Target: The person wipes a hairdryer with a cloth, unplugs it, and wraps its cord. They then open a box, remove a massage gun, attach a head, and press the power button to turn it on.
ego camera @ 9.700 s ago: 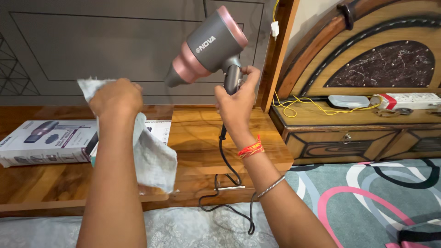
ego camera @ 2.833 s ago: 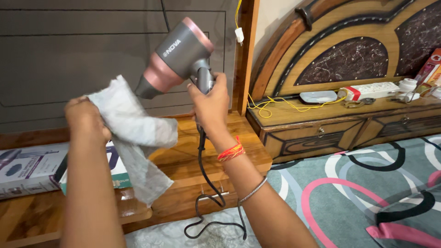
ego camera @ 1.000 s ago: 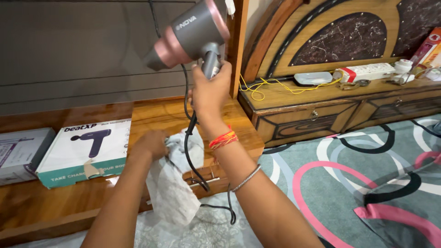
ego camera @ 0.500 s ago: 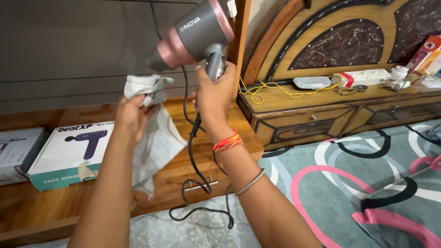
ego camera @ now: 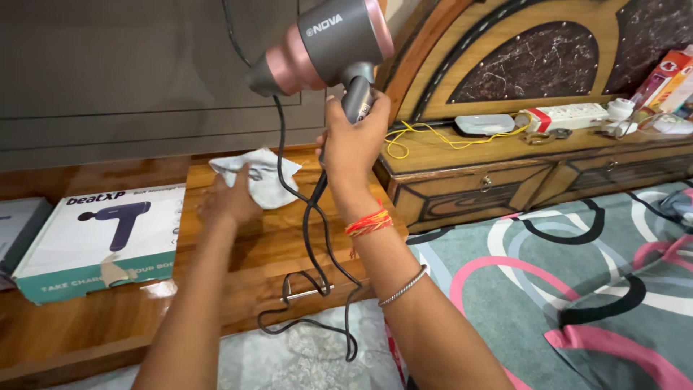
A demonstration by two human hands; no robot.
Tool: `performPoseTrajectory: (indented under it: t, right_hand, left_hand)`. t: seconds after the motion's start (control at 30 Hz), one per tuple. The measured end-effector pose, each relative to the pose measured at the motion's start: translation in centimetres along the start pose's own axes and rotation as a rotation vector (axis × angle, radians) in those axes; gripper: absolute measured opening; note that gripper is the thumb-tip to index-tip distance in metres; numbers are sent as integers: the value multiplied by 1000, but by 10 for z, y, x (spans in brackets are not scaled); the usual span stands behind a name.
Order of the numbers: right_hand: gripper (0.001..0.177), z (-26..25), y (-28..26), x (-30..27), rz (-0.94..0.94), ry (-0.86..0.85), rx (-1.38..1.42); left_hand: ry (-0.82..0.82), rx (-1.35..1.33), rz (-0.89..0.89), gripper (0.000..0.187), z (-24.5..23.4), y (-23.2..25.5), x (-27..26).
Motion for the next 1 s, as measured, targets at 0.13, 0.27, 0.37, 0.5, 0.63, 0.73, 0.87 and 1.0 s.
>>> performPoseTrajectory:
  t: [0.13,0.27,0.37,0.5,0.63,0.73,0.87,1.0]
  right_hand:
    - [41,-4,8,4,25,21,7]
    - [41,-6,13,0,7,6,-15]
    - [41,-8,14,-1,-24,7,-75]
    - [39,-5,13,-4,-28,-22,-65]
    - [42,3,10,-8,37,-25,-3]
    - [43,5,9,-11,36,-16,-55]
    - [43,9,11,-16,50,-29,-81]
    - [41,16,14,-21,-20,-66,-57]
  left_hand:
    - [135,-259,181,62,31,12,-1]
    - [-47,-949,182,88,69,12,22]
    - [-42,-1241,403,98,72,14,53]
    - [322,-701,592,99,63,17,48]
    - [-39,-139,450,68,66,37,11]
    - [5,-43,401,48,55,40,-4]
    - [171,114,419,34,44,15,-9]
    - [289,-234,103,49,35,-53,0]
Point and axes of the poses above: each hand's wrist, its own x-axis towards the middle knuckle, its own z-axis out of the palm, y = z × x, the point moved 2 cm from there along x, towards the middle knuckle, and after that the axes turned 4 degrees about x, right-handed, at the moved point
